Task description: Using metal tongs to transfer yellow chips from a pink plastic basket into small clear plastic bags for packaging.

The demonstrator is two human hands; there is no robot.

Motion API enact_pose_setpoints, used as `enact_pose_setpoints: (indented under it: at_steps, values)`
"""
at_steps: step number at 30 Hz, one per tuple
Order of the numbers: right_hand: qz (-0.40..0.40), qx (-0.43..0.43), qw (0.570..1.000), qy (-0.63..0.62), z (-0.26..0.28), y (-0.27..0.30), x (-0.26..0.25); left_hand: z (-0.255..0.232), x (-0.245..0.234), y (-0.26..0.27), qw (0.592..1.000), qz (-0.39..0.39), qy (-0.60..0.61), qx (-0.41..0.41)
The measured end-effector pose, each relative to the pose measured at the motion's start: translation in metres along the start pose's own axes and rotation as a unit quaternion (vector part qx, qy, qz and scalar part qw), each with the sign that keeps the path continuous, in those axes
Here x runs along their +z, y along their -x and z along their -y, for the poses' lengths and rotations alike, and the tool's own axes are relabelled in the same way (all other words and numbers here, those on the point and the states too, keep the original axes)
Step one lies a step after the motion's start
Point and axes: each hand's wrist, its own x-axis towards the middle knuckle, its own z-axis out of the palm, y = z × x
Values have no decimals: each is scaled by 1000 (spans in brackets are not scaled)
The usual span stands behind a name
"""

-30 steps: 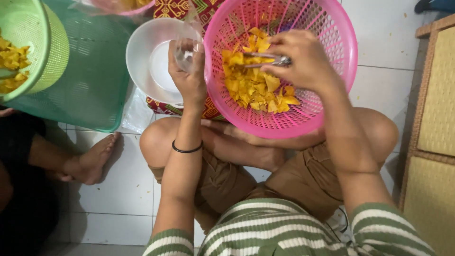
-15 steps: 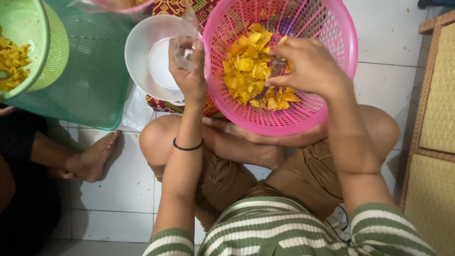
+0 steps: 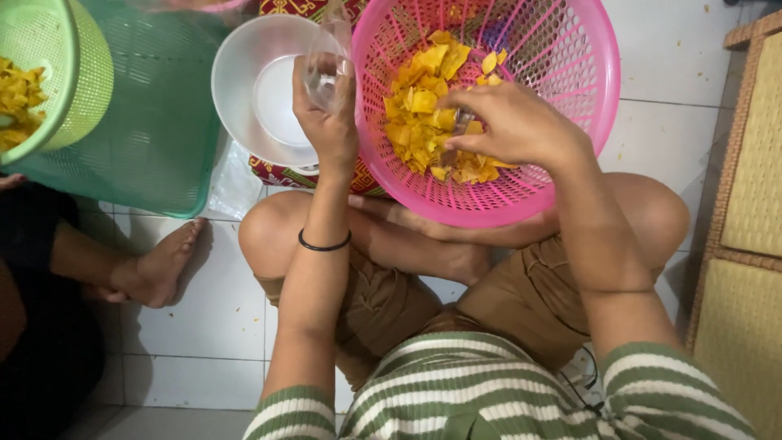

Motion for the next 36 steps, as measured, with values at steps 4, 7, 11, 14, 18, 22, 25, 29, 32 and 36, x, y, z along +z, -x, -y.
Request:
enact_pose_setpoints:
  at_steps: [4,7,11,14,18,22,25,29,32,36]
  values:
    - [-93,-156,982,-48,-3,-2,6,5,-1,4,1000,-20,4,14]
    - [-166,-174,970,-25,-23,-5,11,5,1,6,1000,-24,18,11]
    - [-171,-198,959,-113,-3,18,-23,3,1,6,1000,-24,11,11]
    - [-50,-186,963,-187,8,17,-27,3,3,5,1000,-23,2,20]
    - [-14,-182,978,-102,-10,-4,7,0,3,5,1000,-25,3,16]
    - [-11,-172,977,-125,-19,-16,15,11,0,8,1000,-19,20,15]
    - [-34,-160,980,-111,-20,-11,11,13,-1,7,1000,-15,10,26]
    - [-28,-145,983,-111,-10,-13,11,-2,-2,7,1000,-30,-2,-3]
    - [-7,-135,982,-128,-4,-15,13,0,-1,8,999,-27,33,-7]
    - [-11,-108,983,-151,-11,-12,2,3,7,6,992,-77,95,27]
